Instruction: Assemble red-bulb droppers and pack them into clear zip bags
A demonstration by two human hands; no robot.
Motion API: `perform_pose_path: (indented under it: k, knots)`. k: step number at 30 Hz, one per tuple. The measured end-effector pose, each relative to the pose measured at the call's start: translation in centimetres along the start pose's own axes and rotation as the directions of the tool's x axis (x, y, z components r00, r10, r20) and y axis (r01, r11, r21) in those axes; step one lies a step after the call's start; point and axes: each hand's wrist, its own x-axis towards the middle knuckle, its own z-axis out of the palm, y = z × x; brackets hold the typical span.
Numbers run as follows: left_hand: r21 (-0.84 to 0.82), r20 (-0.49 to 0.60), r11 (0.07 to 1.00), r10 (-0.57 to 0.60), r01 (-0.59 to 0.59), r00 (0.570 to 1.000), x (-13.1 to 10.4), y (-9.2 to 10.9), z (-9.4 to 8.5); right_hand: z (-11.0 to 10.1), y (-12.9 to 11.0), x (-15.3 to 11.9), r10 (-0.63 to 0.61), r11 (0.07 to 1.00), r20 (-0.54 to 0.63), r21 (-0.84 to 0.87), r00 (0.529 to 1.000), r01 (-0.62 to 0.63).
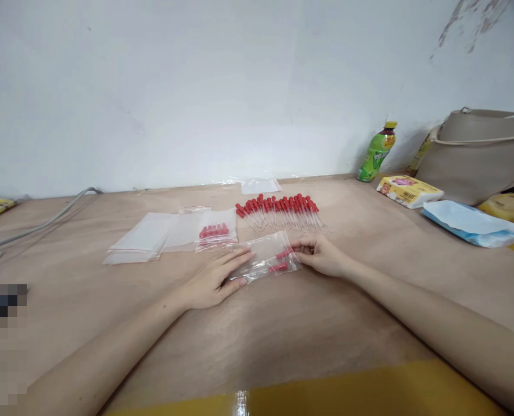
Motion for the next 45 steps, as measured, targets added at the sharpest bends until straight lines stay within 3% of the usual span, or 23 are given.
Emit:
perform_pose_path:
  k: [5,9,16,20,25,29,31,34,39,42,45]
  knots:
    - [-0.006,0.014,1.0,0.0,0.0,1.0,0.1,0.1,-0.1,0.2,0.0,-0.1,0.094,0.991,-0.099,0.101,0.991,-0.084]
    - [-0.013,-0.005,1.0,0.015,-0.015,1.0,0.0,0.1,-0.1,0.6,0.1,0.0,0.107,0.993,-0.056,0.059,0.993,-0.103]
    - [-0.012,-0.018,1.0,0.014,-0.014,1.0,0.1,0.1,0.0,0.5,0.6,0.0,-0.09,0.989,0.09,-0.112,0.992,0.1]
    - [0.001,0.006,1.0,-0.006,0.006,1.0,0.0,0.0,0.0,0.2,0.3,-0.1,-0.015,0.989,0.009,-0.145,1.0,0.016]
    - [-0.013,0.014,1.0,0.0,0.0,1.0,0.1,-0.2,0.1,0.1,-1.0,-0.5,-0.001,0.997,0.112,-0.073,0.994,0.009]
    - [-0.004,0.036,1.0,0.014,-0.014,0.999,0.1,-0.2,0.1,-0.3,-0.7,-0.4,0.036,0.998,0.137,-0.061,0.99,-0.028]
    - [-0.004,0.041,1.0,0.021,-0.021,0.999,0.1,-0.2,0.1,-0.9,0.0,0.1,0.051,0.996,0.071,-0.083,0.996,-0.045]
    - [-0.011,0.038,0.999,0.033,-0.033,0.999,0.0,-0.3,0.1,-2.2,1.0,1.6,0.059,0.966,-0.152,-0.239,0.987,-0.094]
    - [-0.007,0.04,1.0,0.027,-0.027,0.999,0.0,-0.4,0.1,-4.1,1.1,5.7,-0.046,0.78,-0.452,-0.574,0.891,-0.251]
    - [-0.007,0.048,1.0,0.029,-0.029,0.998,-0.1,-0.3,0.0,-4.3,0.4,8.2,0.067,0.669,-0.551,-0.594,0.832,-0.447]
    - [0.005,0.057,1.0,0.03,-0.03,0.998,-0.1,-0.3,-0.1,-4.1,-0.2,10.0,0.194,0.62,-0.576,-0.555,0.794,-0.554]
